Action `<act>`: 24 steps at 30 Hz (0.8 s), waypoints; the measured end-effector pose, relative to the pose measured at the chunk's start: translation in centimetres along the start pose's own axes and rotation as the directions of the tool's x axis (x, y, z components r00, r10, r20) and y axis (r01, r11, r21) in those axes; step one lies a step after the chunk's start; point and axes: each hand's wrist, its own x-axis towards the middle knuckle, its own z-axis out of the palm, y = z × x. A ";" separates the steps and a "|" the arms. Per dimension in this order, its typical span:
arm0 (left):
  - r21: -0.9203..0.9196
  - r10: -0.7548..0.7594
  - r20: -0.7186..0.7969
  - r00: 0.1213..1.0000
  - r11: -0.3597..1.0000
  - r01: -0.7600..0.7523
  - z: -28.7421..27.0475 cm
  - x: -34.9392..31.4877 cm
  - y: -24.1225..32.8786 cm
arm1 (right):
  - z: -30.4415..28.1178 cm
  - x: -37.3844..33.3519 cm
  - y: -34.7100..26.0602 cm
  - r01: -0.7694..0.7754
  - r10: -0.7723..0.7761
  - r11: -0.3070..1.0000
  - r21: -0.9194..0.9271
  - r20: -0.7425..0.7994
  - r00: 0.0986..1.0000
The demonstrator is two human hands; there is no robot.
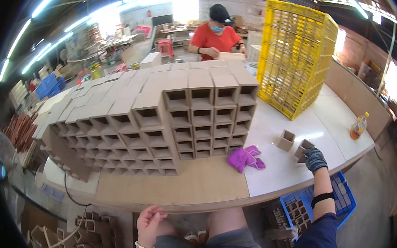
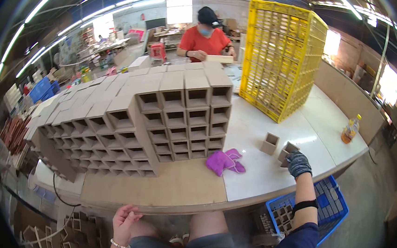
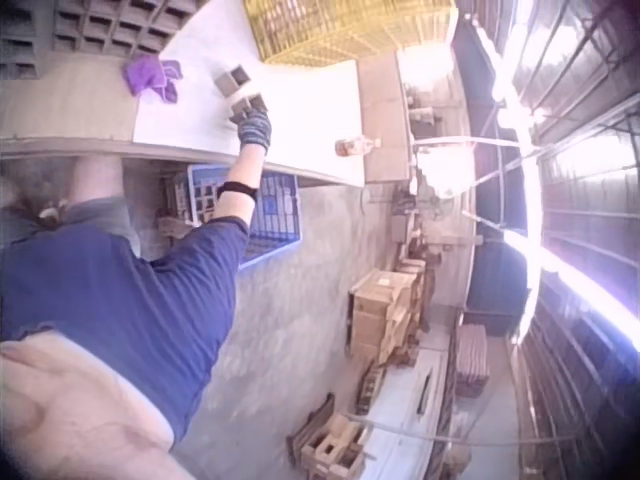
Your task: Polishing or sanding small wooden square-shaped frames or blocks using a sanding pad or abrasive sheet.
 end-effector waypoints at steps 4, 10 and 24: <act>0.036 -0.005 -0.095 0.995 0.999 0.008 -2.0 -1.7 -0.2 | 1.4 1.5 -0.1 0.160 -0.145 0.982 0.099 -0.145 0.979; 0.267 0.056 -0.127 0.990 0.964 -0.021 -3.5 -1.4 -3.1 | 6.1 2.2 4.3 0.301 -0.248 0.921 0.246 -0.221 0.943; 0.161 0.051 -0.228 0.972 0.987 -0.014 -6.2 -3.2 -1.5 | -3.1 -2.6 -7.0 0.302 -0.240 0.909 0.287 -0.230 0.943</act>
